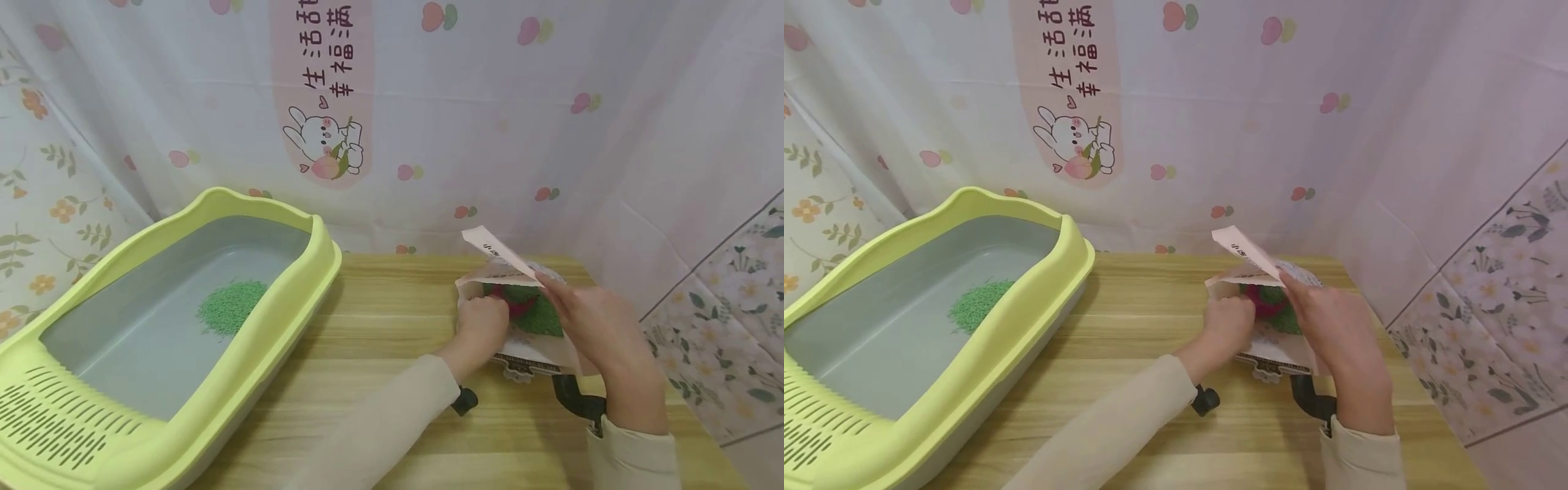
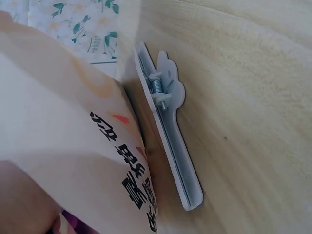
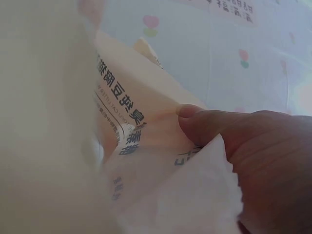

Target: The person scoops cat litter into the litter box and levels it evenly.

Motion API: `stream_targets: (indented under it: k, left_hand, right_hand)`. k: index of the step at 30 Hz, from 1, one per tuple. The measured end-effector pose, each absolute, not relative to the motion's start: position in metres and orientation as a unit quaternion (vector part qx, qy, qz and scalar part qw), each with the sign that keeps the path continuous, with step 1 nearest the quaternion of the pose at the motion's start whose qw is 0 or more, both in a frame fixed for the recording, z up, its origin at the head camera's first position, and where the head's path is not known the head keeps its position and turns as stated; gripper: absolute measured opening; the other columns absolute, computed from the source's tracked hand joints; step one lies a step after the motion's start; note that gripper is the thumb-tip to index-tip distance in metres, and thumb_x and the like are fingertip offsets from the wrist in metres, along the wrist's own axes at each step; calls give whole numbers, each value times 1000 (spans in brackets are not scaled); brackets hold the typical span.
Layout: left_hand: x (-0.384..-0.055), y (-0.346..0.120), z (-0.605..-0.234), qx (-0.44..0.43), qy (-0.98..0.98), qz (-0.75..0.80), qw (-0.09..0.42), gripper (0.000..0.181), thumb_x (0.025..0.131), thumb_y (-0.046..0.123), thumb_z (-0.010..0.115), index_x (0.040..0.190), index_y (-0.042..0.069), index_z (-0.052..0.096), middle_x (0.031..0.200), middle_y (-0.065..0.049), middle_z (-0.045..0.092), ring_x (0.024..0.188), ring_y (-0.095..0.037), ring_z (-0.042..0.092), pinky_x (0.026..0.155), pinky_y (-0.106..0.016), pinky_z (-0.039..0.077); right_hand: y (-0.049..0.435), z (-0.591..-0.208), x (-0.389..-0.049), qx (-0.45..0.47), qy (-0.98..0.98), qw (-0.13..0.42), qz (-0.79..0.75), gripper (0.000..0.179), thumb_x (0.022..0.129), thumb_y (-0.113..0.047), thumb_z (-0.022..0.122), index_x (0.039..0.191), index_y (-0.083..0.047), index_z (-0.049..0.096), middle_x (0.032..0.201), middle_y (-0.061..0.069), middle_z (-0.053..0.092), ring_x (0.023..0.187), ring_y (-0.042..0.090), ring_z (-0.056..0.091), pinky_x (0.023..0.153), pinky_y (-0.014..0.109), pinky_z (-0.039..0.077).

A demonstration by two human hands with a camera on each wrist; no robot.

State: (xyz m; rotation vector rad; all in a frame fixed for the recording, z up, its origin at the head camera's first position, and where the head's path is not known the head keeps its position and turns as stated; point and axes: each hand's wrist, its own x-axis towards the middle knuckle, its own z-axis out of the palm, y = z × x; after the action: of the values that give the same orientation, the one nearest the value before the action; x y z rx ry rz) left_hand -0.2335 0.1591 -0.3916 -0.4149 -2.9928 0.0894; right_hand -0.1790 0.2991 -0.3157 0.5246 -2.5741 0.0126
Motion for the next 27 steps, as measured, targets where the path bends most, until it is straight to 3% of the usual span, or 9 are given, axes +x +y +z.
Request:
stream_targets:
  k: [8, 11, 15, 22, 27]
  left_hand:
    - [-239, 154, -396, -150, -988, 24, 24, 14, 96, 36, 63, 103, 25, 68, 90, 15, 72, 76, -1, 66, 86, -21, 46]
    - [-238, 153, -400, -148, -988, 21, 33, 16, 98, 36, 61, 104, 24, 68, 90, 14, 71, 75, -2, 66, 76, -23, 50]
    - [-234, 150, -404, -135, -990, 9, 46, 27, 102, 43, 55, 108, 19, 66, 85, 11, 69, 72, -4, 67, 53, -26, 51]
    - [-225, 140, -405, -148, -987, 10, 55, 46, 105, 50, 46, 128, 14, 62, 84, 10, 68, 64, -5, 65, 46, -25, 50]
    - [-218, 130, -402, -151, -986, 2, 77, 45, 104, 52, 47, 124, 16, 64, 81, 8, 67, 61, -8, 64, 45, -27, 49]
  right_hand:
    - [301, -314, -179, 182, -952, 246, 12, 35, 98, -13, 66, 132, -16, 64, 48, 4, 45, 42, 19, 34, 43, 37, 29]
    - [300, -313, -178, 180, -954, 239, 13, 33, 99, -15, 64, 133, -16, 64, 48, 5, 47, 42, 19, 36, 42, 38, 32]
    - [299, -310, -178, 170, -961, 215, 25, 34, 103, -19, 59, 136, -16, 62, 53, 10, 55, 44, 20, 41, 44, 40, 36]
    - [304, -310, -178, 162, -960, 227, 34, 33, 102, -21, 59, 135, -15, 64, 62, 20, 64, 48, 29, 53, 45, 47, 40]
    - [305, -310, -179, 153, -961, 225, 47, 35, 105, -26, 56, 137, -15, 63, 64, 18, 65, 54, 33, 58, 48, 48, 42]
